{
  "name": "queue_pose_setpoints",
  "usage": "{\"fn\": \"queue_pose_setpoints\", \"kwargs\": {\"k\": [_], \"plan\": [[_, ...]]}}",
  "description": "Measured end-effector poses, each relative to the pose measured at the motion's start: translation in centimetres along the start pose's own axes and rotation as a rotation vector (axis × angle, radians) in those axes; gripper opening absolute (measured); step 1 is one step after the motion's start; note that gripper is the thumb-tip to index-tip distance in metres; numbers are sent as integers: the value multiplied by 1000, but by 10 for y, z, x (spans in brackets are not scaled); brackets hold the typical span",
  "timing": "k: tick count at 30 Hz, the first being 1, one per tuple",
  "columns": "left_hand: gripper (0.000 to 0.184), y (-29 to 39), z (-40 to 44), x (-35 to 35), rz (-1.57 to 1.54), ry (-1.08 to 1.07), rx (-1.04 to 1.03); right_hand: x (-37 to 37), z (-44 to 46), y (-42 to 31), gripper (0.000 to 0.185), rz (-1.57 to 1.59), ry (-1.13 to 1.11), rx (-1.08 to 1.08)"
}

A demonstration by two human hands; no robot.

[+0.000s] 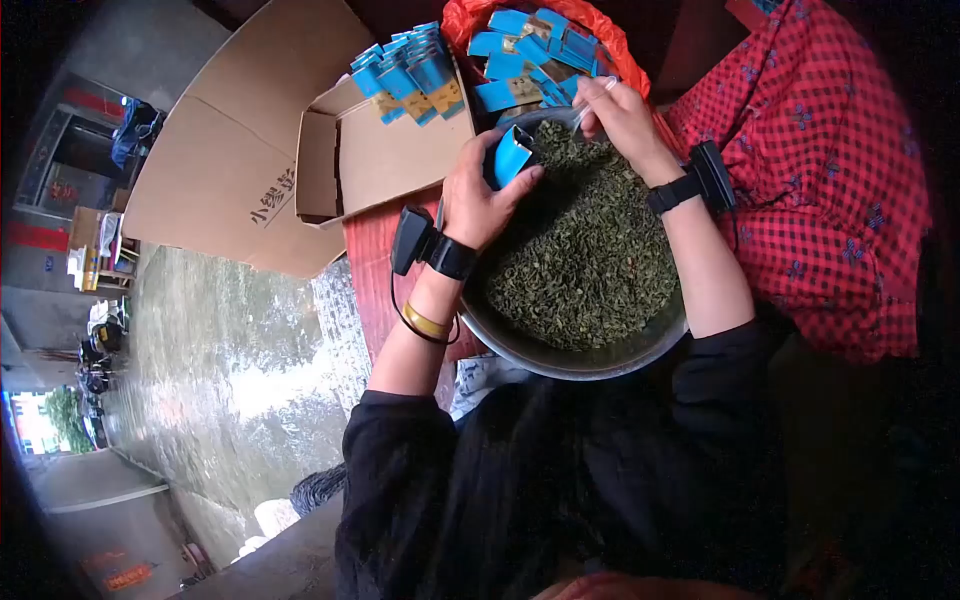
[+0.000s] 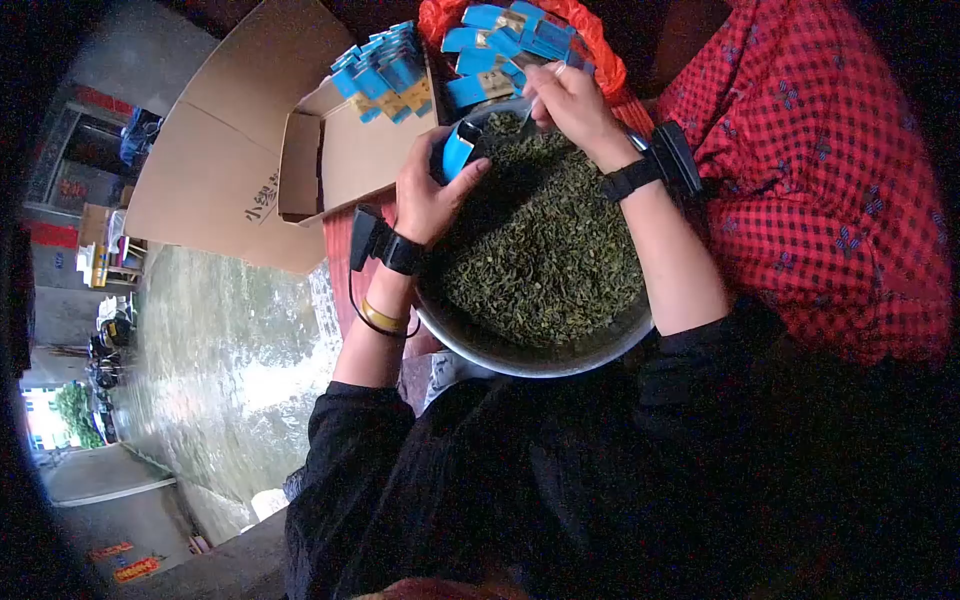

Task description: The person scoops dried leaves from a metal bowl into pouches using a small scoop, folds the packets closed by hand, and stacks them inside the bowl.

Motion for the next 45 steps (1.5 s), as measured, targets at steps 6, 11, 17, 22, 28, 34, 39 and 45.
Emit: {"fn": "queue_pose_setpoints", "kwargs": {"k": [6, 11, 17, 22, 28, 34, 39, 45], "plan": [[60, 0, 0, -2, -34, -25, 24, -9, -7, -13, 31, 49, 84, 46], [58, 3, -1, -2, 41, 23, -43, -53, -32, -54, 22, -331, -60, 456], [57, 2, 0, 0, 12, 39, -43, -65, -50, -87, 15, -602, -77, 747], [56, 2, -1, 4, 10, 65, -29, -26, -41, -92, 18, -572, 169, 607], [59, 7, -3, 8, 13, 123, -71, -45, -31, -75, 17, -484, -107, 587], [59, 17, -6, 3, 31, 100, -245, -81, -44, -41, 25, -466, -313, 421], [54, 17, -8, 13, -262, 106, -167, -69, -38, -68, 14, -446, -310, 385], [30, 9, -6, 5, -239, 32, -104, -77, -43, -73, 11, -572, -359, 412]]}}
Point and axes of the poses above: each hand's wrist, its own z-axis towards the middle knuckle, its own x-axis out of the back of the hand, y = z × x, the point moved 8 cm from there along z, towards the middle knuckle, and after that the axes turned 6 degrees about z, right-handed, at the moved point
